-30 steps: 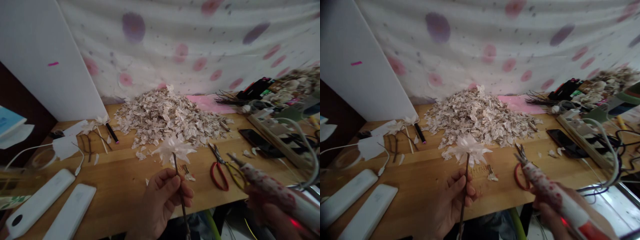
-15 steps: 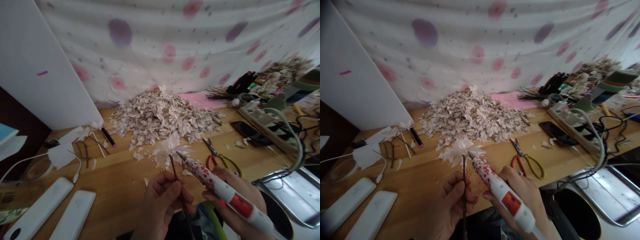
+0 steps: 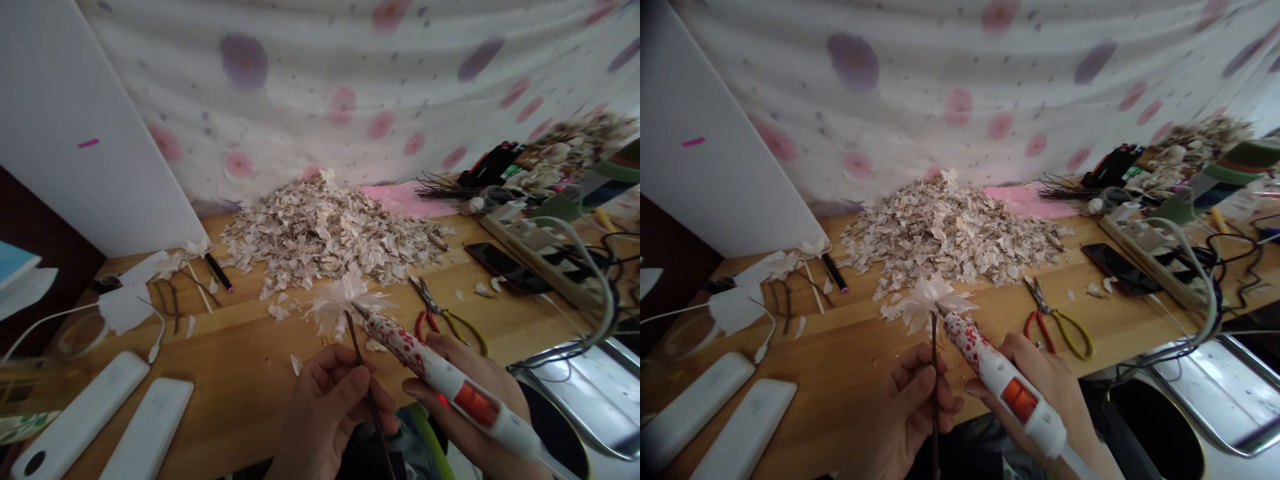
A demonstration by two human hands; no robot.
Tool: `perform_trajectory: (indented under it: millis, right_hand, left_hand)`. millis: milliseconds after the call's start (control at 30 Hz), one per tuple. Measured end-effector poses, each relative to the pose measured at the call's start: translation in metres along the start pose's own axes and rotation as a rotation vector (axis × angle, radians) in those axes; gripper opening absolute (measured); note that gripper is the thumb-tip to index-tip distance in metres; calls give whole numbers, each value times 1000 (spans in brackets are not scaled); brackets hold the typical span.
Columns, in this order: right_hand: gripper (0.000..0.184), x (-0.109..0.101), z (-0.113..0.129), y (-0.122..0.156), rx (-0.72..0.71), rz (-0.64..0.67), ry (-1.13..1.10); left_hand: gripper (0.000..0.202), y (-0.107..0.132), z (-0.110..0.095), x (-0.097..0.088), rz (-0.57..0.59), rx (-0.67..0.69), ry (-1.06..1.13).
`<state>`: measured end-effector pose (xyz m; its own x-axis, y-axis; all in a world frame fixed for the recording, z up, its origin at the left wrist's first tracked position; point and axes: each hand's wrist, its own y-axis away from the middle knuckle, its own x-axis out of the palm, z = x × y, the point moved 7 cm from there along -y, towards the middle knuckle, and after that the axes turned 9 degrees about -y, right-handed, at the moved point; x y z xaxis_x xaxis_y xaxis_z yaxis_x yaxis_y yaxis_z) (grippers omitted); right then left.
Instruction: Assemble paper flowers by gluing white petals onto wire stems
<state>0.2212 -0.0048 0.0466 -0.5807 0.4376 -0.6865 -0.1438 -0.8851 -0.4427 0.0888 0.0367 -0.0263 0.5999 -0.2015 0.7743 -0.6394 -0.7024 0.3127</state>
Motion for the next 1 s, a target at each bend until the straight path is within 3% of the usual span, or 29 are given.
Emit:
perform_trajectory:
  millis: [167,833,1000]
  right_hand:
    - [57,-2,1,5,78,-74,95]
    - [54,5,7,2,61,64,-5]
    - [51,0,5,4,56,31,-48]
  left_hand:
    - [24,0,-1,0,29,12,19]
    - [18,2,-9,3,36,13,-4]
    - [20,1,-11,5,25,-8,-11]
